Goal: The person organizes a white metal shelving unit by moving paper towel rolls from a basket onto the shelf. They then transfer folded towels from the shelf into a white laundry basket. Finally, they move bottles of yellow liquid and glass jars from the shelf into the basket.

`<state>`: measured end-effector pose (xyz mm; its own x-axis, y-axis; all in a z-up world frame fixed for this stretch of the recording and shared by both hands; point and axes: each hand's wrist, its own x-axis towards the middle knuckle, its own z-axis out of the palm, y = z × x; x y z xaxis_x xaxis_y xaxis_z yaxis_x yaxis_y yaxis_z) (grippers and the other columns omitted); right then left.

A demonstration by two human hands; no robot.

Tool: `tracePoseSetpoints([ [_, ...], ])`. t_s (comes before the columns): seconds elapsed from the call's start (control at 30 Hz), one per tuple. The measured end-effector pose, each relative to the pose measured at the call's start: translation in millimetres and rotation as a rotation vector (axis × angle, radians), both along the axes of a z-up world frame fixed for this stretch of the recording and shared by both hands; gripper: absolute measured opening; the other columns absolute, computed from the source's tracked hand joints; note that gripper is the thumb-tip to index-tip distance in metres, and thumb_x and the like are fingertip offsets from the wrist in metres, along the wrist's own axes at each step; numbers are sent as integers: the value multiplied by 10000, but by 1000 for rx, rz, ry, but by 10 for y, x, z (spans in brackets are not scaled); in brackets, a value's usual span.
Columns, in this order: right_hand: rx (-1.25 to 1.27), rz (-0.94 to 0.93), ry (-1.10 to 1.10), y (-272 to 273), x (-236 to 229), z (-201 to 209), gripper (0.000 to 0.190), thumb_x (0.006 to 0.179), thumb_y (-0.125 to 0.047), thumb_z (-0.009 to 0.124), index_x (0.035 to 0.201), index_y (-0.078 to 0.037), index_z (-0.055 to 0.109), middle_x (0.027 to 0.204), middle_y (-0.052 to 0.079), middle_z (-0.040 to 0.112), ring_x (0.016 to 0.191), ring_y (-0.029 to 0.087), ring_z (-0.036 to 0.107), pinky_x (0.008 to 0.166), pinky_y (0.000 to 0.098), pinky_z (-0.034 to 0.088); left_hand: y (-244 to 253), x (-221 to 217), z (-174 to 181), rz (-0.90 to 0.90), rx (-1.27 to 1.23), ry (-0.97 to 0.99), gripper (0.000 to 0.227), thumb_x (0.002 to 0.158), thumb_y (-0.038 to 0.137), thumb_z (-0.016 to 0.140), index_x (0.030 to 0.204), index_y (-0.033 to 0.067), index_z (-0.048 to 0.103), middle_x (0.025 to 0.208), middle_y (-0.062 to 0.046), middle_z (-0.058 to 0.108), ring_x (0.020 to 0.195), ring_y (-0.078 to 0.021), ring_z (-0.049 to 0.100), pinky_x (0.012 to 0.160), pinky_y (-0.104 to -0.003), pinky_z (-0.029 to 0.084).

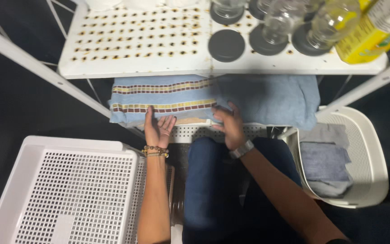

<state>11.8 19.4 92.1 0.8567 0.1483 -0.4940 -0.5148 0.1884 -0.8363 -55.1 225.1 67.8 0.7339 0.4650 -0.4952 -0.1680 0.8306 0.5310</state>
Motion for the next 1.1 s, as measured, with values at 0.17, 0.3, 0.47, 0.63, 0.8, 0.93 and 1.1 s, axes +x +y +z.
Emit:
tracePoseSetpoints([
  [0.17, -108, 235, 10, 369, 538, -97, 816, 874, -412, 822, 1483, -16, 450, 1364, 204, 602, 1207, 372, 652, 886, 505, 631, 343, 215, 23, 19, 21, 96, 1245, 755, 488, 880, 1640, 109, 89, 1583, -322, -21, 1502, -495, 196, 1163, -579, 414],
  [0.3, -391, 244, -153, 636, 808, 112, 801, 864, -516, 776, 1406, 12, 511, 1307, 229, 588, 1165, 356, 666, 815, 423, 676, 495, 518, -53, 252, -144, 142, 913, 727, 387, 918, 1382, 140, 332, 1343, -266, 285, 1241, -423, 365, 961, -601, 414],
  [0.47, -394, 26, -277, 440, 1125, -31, 591, 920, -309, 725, 1324, 56, 494, 1211, 197, 602, 1052, 300, 712, 730, 394, 677, 336, 516, 84, 374, -81, 226, 1163, 623, 290, 998, 1466, 11, 247, 1504, -421, 167, 1341, -467, 368, 1048, -526, 509],
  [0.63, -118, -94, -490, -847, 164, 415, 334, 792, -19, 757, 1097, -110, 654, 946, 47, 641, 881, 184, 630, 787, 326, 539, -286, -666, -363, -27, 524, 135, 664, 833, 178, 760, 1428, 103, 477, 1469, -269, 394, 1395, -386, 415, 1175, -475, 361],
  [0.8, -280, -81, -318, -2508, -947, -259, 497, 808, 54, 720, 1243, -110, 545, 984, 109, 678, 889, 199, 635, 833, 318, 497, -1333, -1742, -484, -185, 638, 559, 346, 898, 39, 624, 1238, -6, 673, 1222, -172, 728, 1138, -308, 680, 978, -420, 475],
  [0.93, -565, 276, 123, -3106, -1316, -546, 621, 853, -58, 753, 1429, -152, 543, 944, 190, 709, 842, 293, 778, 597, 385, 664, -1770, -2160, -397, 82, 358, 675, 867, 769, -113, 706, 1558, 109, 421, 1329, -220, 629, 1062, -318, 626, 708, -504, 605],
  [1.1, -778, 196, -215, -3288, -912, -335, 633, 841, -224, 741, 1435, -196, 522, 1314, 67, 677, 1058, 199, 692, 844, 341, 571, -1645, -1515, 195, -166, 1344, 568, 655, 875, 306, 666, 1463, 155, 421, 1493, -89, 485, 1420, -267, 411, 1118, -531, 395],
])
